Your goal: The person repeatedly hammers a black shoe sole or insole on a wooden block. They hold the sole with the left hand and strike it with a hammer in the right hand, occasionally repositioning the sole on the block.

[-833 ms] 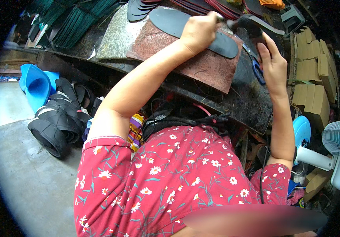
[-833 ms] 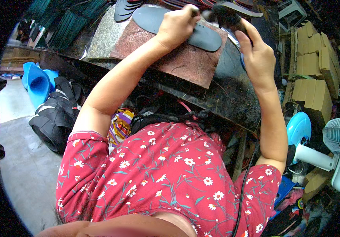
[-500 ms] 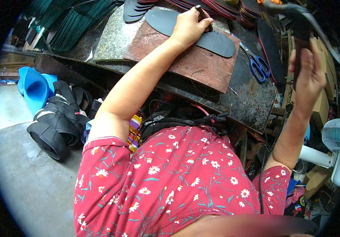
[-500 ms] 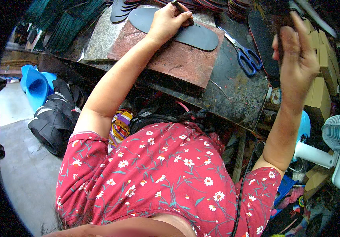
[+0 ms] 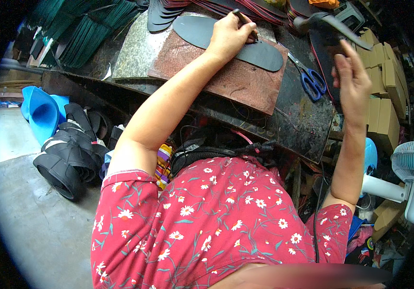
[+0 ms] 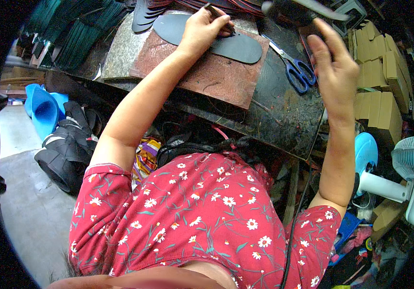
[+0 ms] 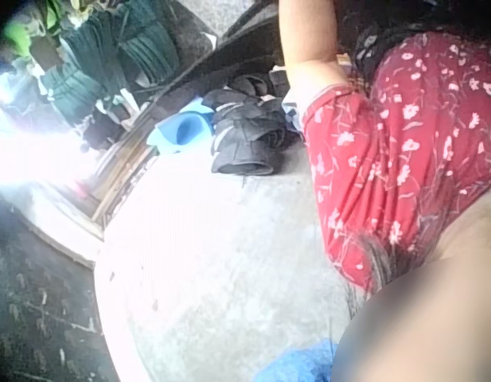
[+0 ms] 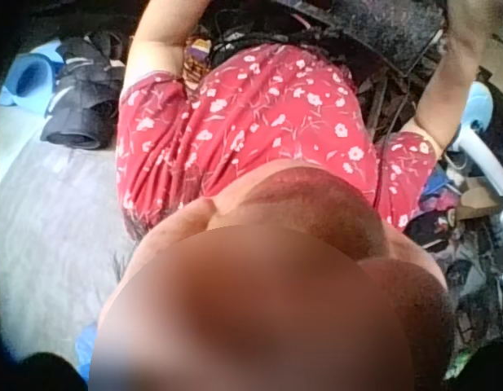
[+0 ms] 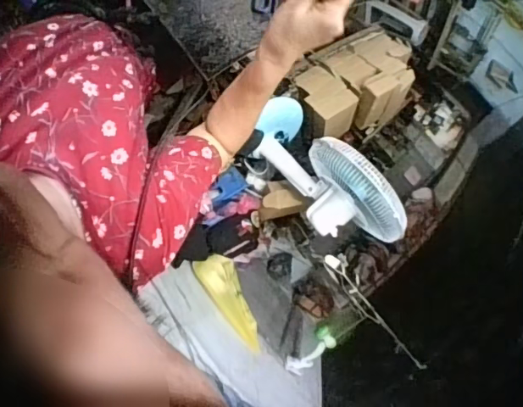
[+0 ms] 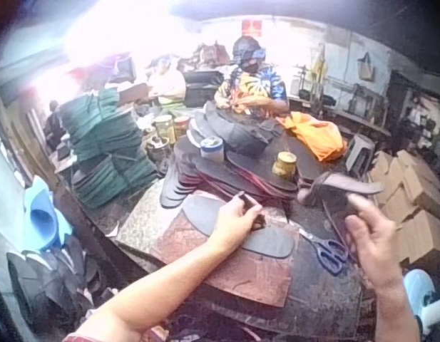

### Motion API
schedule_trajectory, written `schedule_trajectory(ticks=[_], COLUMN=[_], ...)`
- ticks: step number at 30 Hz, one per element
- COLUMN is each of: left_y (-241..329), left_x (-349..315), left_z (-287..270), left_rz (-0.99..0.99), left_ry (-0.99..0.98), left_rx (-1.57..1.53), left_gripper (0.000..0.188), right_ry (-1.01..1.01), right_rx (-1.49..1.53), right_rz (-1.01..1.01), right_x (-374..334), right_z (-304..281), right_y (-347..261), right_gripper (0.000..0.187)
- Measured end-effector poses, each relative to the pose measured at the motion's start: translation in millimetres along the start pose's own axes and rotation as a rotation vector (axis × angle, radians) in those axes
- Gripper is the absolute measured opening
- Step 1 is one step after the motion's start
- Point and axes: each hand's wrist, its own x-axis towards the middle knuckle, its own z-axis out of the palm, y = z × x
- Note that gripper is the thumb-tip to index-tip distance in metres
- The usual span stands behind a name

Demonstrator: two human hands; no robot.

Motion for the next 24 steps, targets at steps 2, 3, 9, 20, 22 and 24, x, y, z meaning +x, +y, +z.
schedule_trajectory(ticks=[2, 3, 9, 20, 22, 24], left_y=[1, 2, 13, 1, 0, -2], left_x=[0, -2, -11, 17, 14, 9], left_z=[-1, 0, 11, -28, -35, -37], left_rz=[0.157, 0.194, 0.617, 0.018, 0.031, 0.158], left_ry=[-0.008, -0.032, -0.102, 0.159, 0.098, 0.08], left_rx=[0.254, 0.281, 0.611, -0.362, -0.095, 0.355], left_gripper=[0.019, 0.019, 0.021, 0.008, 0.009, 0.011], right_ry=[0.088, 0.11, -0.006, -0.26, -0.281, -0.291], right_rx=[0.062, 0.073, -0.183, -0.463, -0.462, -0.457], right_rz=[-0.212, -0.322, -0.445, 0.143, 0.186, 0.188], right_x=[4, 6, 8, -7, -7, -6], right_z=[-9, -12, 31, 44, 45, 45], right_y=[-31, -44, -23, 32, 34, 40], right_gripper=[0.035, 0.035, 0.033, 0.039, 0.04, 0.04])
